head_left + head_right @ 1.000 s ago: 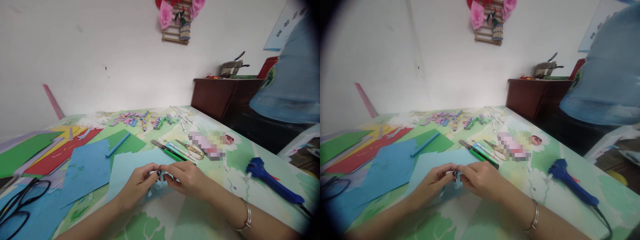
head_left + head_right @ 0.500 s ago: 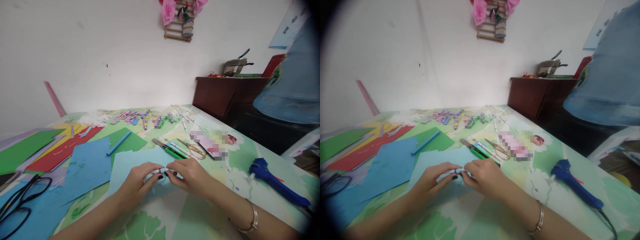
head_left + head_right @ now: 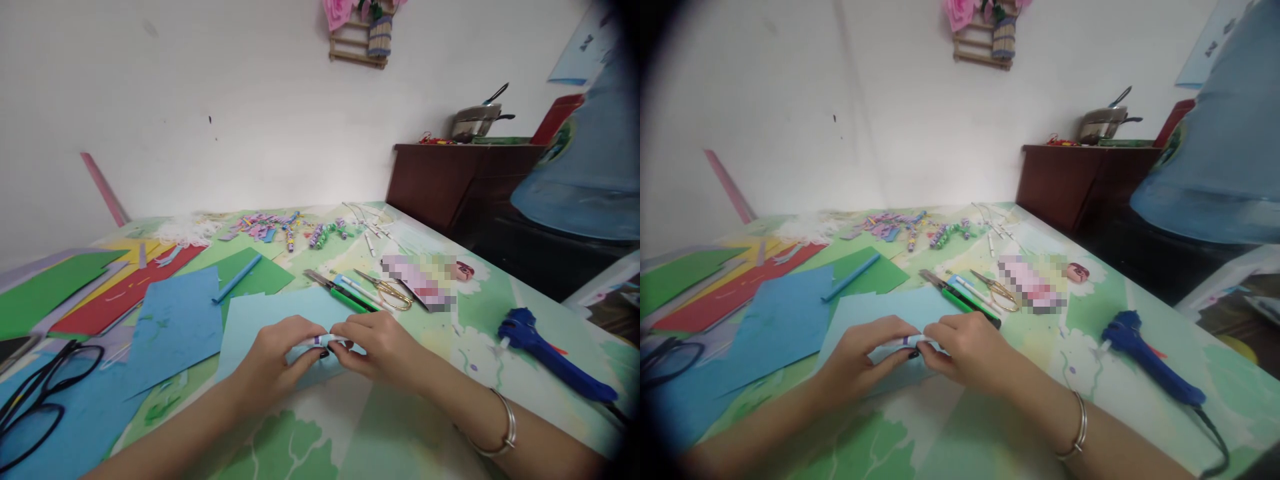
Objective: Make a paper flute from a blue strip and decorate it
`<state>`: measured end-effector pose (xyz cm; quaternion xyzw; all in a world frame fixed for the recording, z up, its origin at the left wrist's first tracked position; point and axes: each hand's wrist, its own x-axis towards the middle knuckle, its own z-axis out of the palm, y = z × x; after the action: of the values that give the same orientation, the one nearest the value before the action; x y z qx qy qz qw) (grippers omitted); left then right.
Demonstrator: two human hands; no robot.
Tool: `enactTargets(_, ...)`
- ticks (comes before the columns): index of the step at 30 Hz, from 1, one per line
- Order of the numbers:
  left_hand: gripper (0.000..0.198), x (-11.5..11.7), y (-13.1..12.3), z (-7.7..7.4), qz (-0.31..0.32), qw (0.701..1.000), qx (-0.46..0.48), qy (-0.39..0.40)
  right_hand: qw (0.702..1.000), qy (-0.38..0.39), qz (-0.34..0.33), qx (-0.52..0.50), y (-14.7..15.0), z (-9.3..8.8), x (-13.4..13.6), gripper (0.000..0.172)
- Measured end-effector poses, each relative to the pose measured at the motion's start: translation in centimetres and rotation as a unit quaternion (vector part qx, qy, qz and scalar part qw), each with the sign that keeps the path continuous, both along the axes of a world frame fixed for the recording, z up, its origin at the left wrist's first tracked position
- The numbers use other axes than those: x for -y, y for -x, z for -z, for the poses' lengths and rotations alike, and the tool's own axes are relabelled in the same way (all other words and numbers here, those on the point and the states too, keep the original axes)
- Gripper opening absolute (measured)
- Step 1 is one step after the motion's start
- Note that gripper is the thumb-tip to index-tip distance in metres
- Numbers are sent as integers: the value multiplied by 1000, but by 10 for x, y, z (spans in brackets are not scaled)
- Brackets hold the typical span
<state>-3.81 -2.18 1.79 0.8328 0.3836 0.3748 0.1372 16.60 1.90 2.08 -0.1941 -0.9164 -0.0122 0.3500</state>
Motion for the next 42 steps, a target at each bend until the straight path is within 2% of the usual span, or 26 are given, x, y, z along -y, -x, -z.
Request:
enactTargets(7, 16, 3, -3, -8, 24, 999, -1, 35, 998, -37, 13, 40, -1, -3, 2, 19)
enactTargets(14, 16, -1, -2, -2, 10, 999, 4, 45, 999, -48, -8, -9, -1, 3, -3, 15)
enactTargets(21, 19, -4, -1, 2, -25, 999, 22, 42, 995, -92, -6, -22, 1, -4, 1, 8)
enactTargets(24, 16, -5, -3, -1, -38, 995, 39, 81, 994, -108, 2, -28, 1, -6, 2, 8)
enactTargets(26, 13, -4, -5, -3, -40, 988, 64, 134, 994, -106, -2, -35, 1, -5, 1, 10)
enactTargets(29, 11, -3, -10, -5, -24, 959, 150, 240, 996, -74, -25, -45, 1, -2, 1, 14)
enactTargets(32, 16, -2, -15, -4, -17, 900, 266, 345, 997, -42, -42, -46, 1, 2, 0, 19)
enactTargets(35, 24, -1, -18, -2, -21, 846, 340, 409, 997, -28, -49, -57, 1, 2, -1, 22)
enactTargets(38, 29, 0, -20, 0, -17, 826, 364, 430, 995, -26, -58, -78, 1, 2, -2, 24)
enactTargets(42, 33, 0, -22, 0, -18, 815, 371, 444, 994, -17, -61, -91, 1, 4, -4, 24)
